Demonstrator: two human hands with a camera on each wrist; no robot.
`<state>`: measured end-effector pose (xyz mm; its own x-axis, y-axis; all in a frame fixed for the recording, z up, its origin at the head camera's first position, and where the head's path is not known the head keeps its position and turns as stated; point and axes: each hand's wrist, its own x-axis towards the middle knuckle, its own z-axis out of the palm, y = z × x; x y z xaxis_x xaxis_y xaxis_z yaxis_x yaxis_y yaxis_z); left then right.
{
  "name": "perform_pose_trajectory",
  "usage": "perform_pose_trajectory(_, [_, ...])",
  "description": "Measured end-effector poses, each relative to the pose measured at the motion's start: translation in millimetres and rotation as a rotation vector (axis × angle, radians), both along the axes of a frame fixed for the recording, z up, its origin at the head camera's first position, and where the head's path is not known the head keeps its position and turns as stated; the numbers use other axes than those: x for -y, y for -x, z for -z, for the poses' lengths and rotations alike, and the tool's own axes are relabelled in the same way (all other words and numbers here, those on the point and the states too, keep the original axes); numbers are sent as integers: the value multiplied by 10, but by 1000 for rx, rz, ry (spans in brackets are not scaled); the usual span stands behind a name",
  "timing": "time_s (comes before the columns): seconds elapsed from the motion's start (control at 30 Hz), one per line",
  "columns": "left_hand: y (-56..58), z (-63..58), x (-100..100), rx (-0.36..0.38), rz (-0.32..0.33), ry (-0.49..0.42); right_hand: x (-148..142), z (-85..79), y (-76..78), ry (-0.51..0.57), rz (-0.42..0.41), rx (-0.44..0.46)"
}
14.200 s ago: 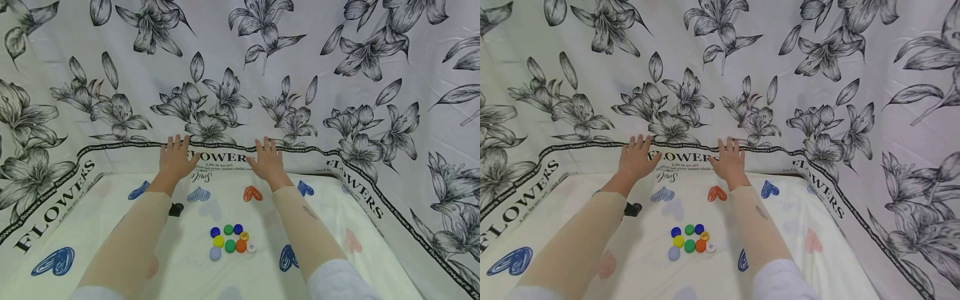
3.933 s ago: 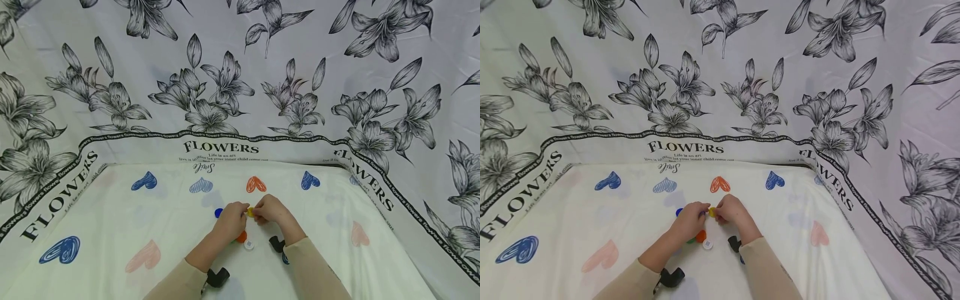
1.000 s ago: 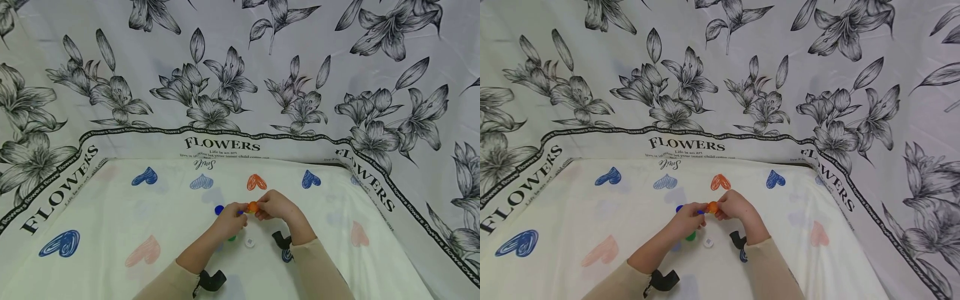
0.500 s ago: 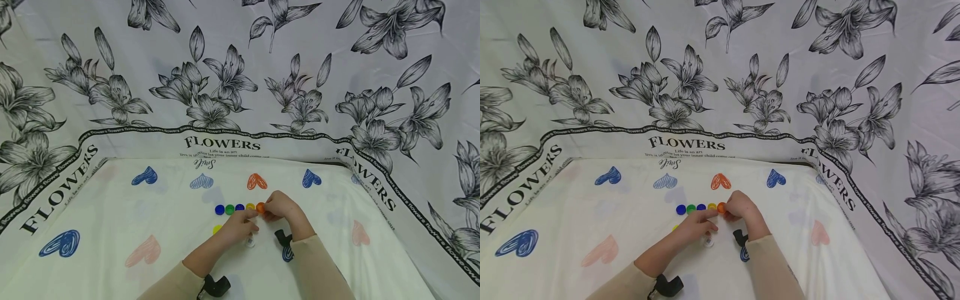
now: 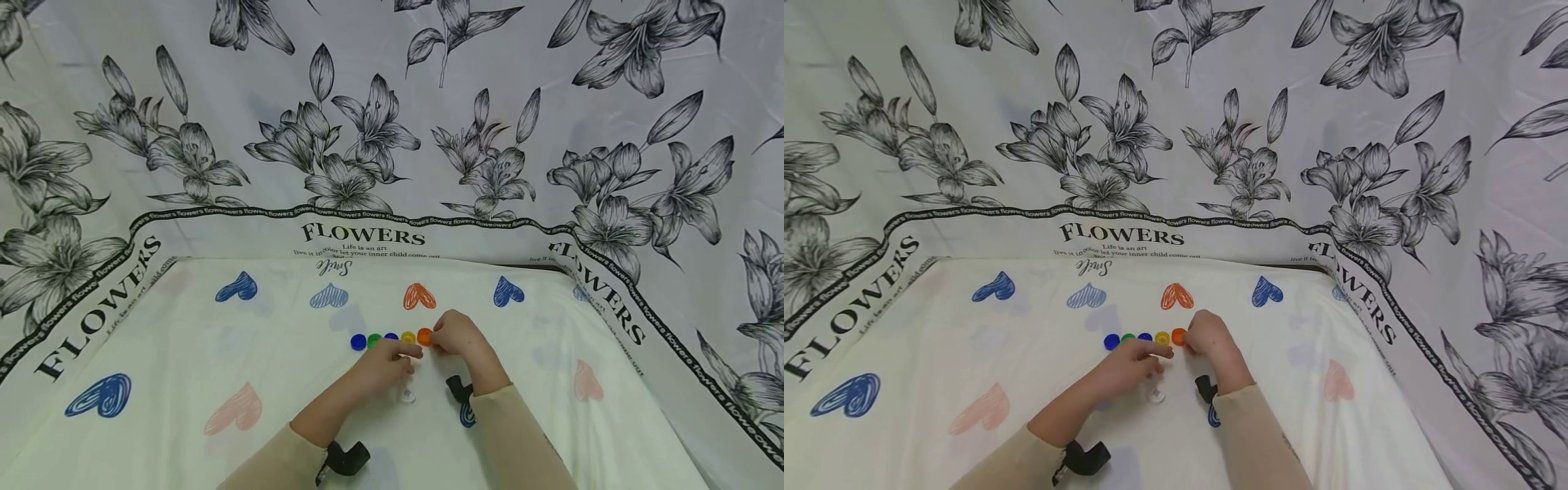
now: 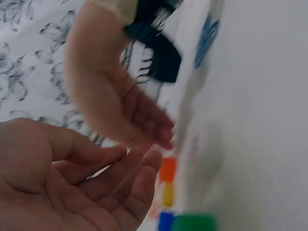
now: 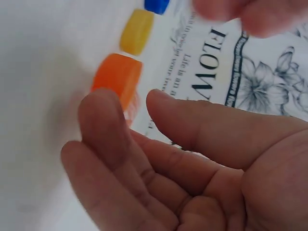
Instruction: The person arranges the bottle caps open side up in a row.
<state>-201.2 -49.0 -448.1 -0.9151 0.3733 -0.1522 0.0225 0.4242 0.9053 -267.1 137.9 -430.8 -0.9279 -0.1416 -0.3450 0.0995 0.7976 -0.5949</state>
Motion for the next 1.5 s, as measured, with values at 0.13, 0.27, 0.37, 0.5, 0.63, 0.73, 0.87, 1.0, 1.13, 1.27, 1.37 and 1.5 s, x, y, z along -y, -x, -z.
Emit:
perform_pose_trajectory(0.13, [-2, -160, 393, -133, -58, 166, 112, -112, -75, -35, -70, -31])
perform_pose_trajectory(0.27, [-57, -174, 742, -154, -115, 386, 255, -215, -207, -61, -202, -114])
perform_pose_trajectory(0.37, [-111, -103, 869, -119, -76, 483, 452, -229, -329, -77, -360, -176])
perform_pose_trajectory(0.5, [-169, 11, 866, -131, -28, 515, 824, -160, -478, -127, -545, -226])
perform_pose_trajectory(0.63, [-197, 123, 779, -228, 7, 489, 1068, -6, -595, -279, -578, -297])
perform_pose_trajectory(0.73, [-228, 170, 750, -294, 32, 471, 1118, 103, -668, -353, -532, -344])
perform_pose_trajectory(0.87, [-249, 178, 797, -304, 13, 438, 1110, 128, -682, -309, -530, -387])
perform_pose_trajectory(1.0, [-237, 156, 900, -224, -20, 362, 1088, 61, -625, -172, -575, -317])
perform_pose_trajectory(1.13, [-190, 111, 952, -152, -77, 276, 1025, 8, -548, -62, -554, -246])
perform_pose_trajectory(1.27, [-162, 99, 953, -106, -210, 183, 984, -4, -497, 25, -444, -187])
perform_pose_trajectory(1.37, [-160, 130, 933, -103, -301, 130, 980, 6, -485, 81, -350, -142])
perform_pose_trajectory(1.5, [-169, 205, 901, -106, -380, 112, 1000, 40, -479, 66, -304, -150])
